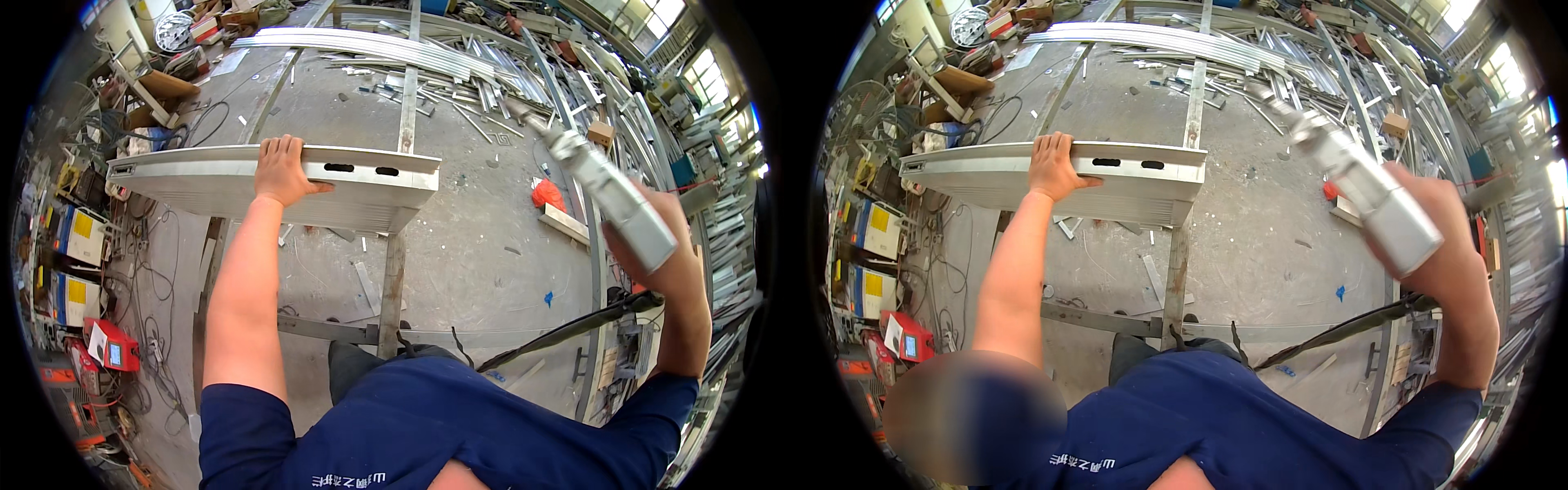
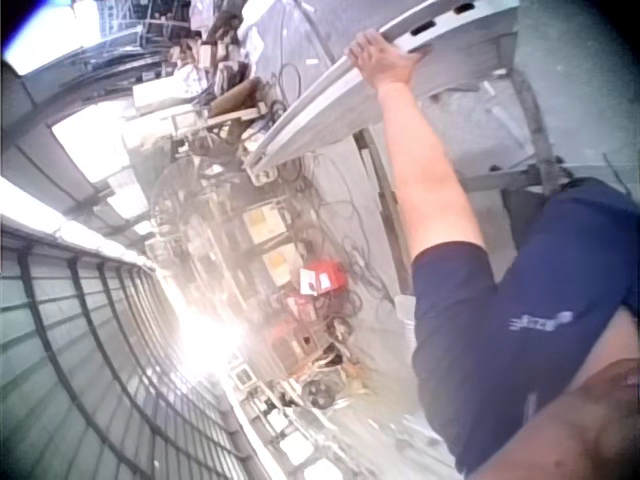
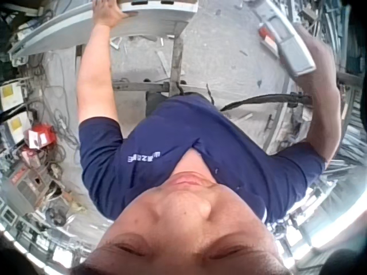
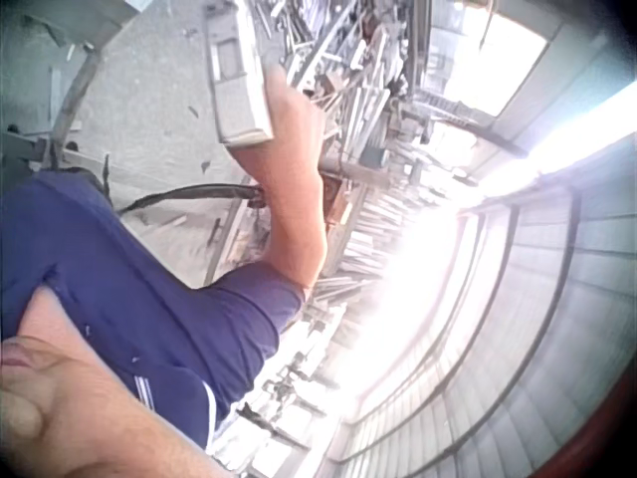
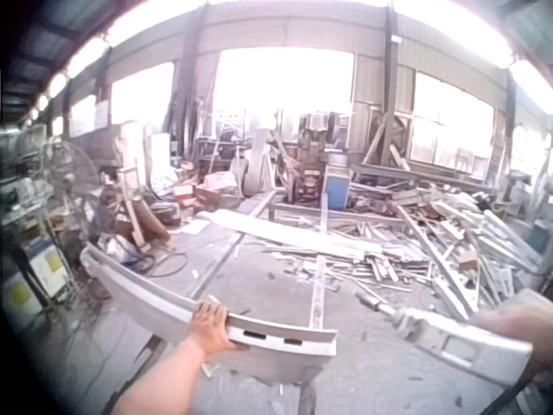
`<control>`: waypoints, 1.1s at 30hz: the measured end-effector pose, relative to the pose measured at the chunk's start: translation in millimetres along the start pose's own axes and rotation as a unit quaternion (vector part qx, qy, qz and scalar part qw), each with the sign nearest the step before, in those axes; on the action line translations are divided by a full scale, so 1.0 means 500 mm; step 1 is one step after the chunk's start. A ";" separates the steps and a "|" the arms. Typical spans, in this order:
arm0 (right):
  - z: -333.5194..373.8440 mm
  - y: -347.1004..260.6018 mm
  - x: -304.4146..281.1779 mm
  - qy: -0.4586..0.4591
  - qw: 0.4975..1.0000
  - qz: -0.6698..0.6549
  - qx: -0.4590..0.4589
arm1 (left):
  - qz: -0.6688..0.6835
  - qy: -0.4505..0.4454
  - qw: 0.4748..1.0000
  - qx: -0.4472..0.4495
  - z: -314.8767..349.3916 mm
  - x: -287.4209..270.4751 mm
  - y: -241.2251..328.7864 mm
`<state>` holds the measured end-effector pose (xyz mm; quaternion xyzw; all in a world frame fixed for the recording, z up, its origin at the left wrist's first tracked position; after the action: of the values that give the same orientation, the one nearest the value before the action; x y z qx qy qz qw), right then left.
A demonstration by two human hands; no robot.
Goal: The person aligns a metal strip along the edge of a slatted metal panel and uses a handheld welding tool to tack and weld the seam. They reposition the panel and continue welding along different edges, then flip the panel to weld the opposite side.
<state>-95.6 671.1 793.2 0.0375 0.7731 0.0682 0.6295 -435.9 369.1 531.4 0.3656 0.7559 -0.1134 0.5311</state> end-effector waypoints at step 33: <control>-0.122 -0.092 0.248 -0.245 0.955 0.085 -0.143 | 0.027 0.005 0.999 -0.033 0.001 -0.001 0.002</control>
<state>-179.6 639.8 678.4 0.0278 0.5709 0.2202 0.7905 -434.8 369.1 531.8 0.3687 0.7517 -0.0727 0.5419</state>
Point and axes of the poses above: each hand's wrist, its own z-axis away from the middle knuckle, its own x-axis out of the palm, y = z × x, the point moved 3 cm from there along -z, towards the middle knuckle, and after that the axes turned 10 degrees about z, right-handed, at the moved point
